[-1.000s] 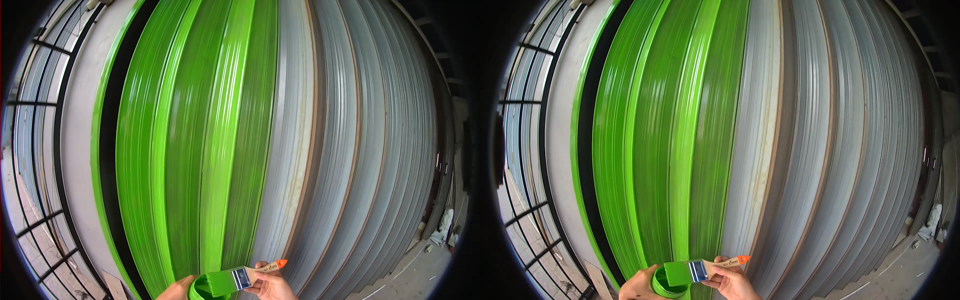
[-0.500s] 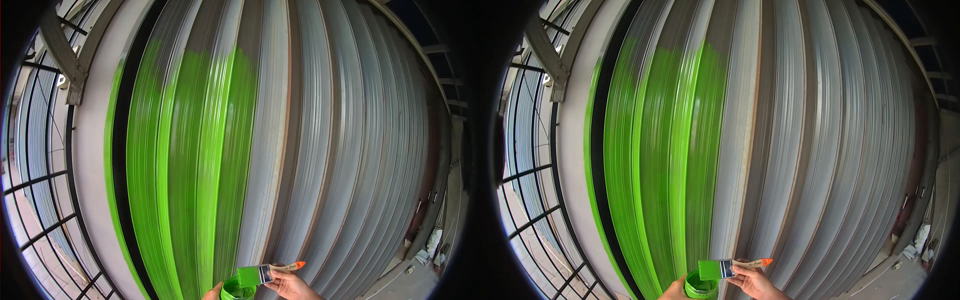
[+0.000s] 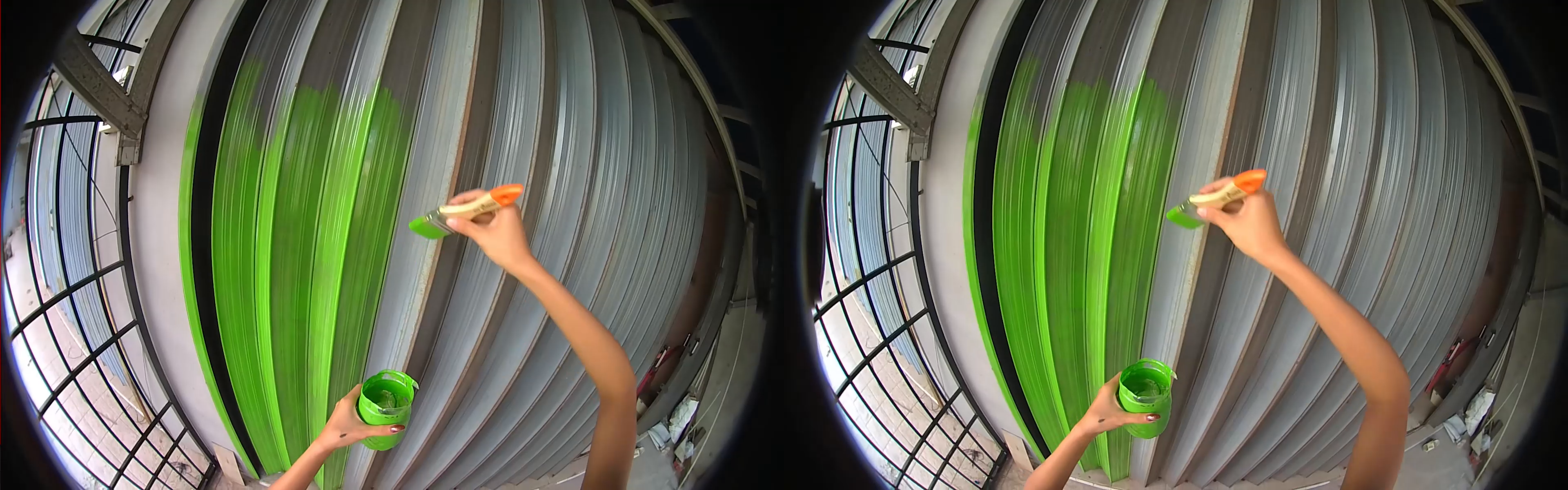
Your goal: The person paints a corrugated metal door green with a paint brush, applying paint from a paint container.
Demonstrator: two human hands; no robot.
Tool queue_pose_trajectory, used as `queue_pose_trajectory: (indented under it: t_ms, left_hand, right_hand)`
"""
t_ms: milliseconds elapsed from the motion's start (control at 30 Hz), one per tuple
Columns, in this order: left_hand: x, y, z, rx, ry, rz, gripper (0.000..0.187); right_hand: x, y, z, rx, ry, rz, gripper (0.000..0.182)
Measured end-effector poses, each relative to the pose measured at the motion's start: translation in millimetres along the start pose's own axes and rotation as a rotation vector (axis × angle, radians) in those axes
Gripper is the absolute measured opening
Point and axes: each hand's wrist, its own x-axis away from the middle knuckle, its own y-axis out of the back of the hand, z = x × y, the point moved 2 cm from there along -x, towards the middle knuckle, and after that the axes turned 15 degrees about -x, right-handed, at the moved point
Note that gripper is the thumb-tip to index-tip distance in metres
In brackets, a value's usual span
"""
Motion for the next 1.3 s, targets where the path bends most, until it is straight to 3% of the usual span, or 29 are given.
queue_pose_trajectory:
  t_ms: [233, 367, 467, 567, 700, 867, 967, 1067, 1167, 1233, 1300]
  left_hand:
    - [19, -2, 12, 0.185, 0.028, -0.069, 0.083]
    - [15, 20, 36, 0.167, -0.012, -0.027, 0.085]
    - [3, 40, 56, 0.177, -0.032, 0.018, 0.085]
    - [-10, 66, 67, 0.225, -0.061, 0.099, 0.087]
    - [-29, 93, 78, 0.296, -0.112, 0.152, 0.085]
    - [-50, 111, 95, 0.392, -0.156, 0.27, 0.085]
    - [-57, 115, 103, 0.436, -0.161, 0.301, 0.084]
    - [-62, 115, 110, 0.408, -0.166, 0.367, 0.085]
    - [-69, 112, 106, 0.492, -0.157, 0.379, 0.085]
    - [-72, 104, 116, 0.478, -0.192, 0.402, 0.085]
    - [-73, 98, 126, 0.477, -0.21, 0.413, 0.085]
  right_hand:
    - [-106, -25, 16, 0.919, 0.323, 0.275, 0.022]
    - [-139, -33, 12, 0.956, 0.571, 0.3, 0.018]
    - [-150, -37, 9, 1.116, 0.482, 0.284, 0.019]
    - [-155, -38, -2, 1.115, 0.604, 0.325, 0.018]
    - [-155, -43, -11, 1.209, 0.482, 0.316, 0.022]
    - [-91, -71, -49, 1.272, 0.413, 0.581, 0.041]
    - [-54, -96, -54, 1.227, 0.101, 0.686, 0.033]
    - [-83, -81, -48, 1.122, 0.11, 0.521, 0.023]
    - [-149, -46, -20, 1.246, 0.435, 0.338, 0.012]
    - [-184, -35, 3, 1.246, 0.561, 0.198, 0.012]
    - [-198, -30, 9, 1.285, 0.613, 0.193, 0.017]
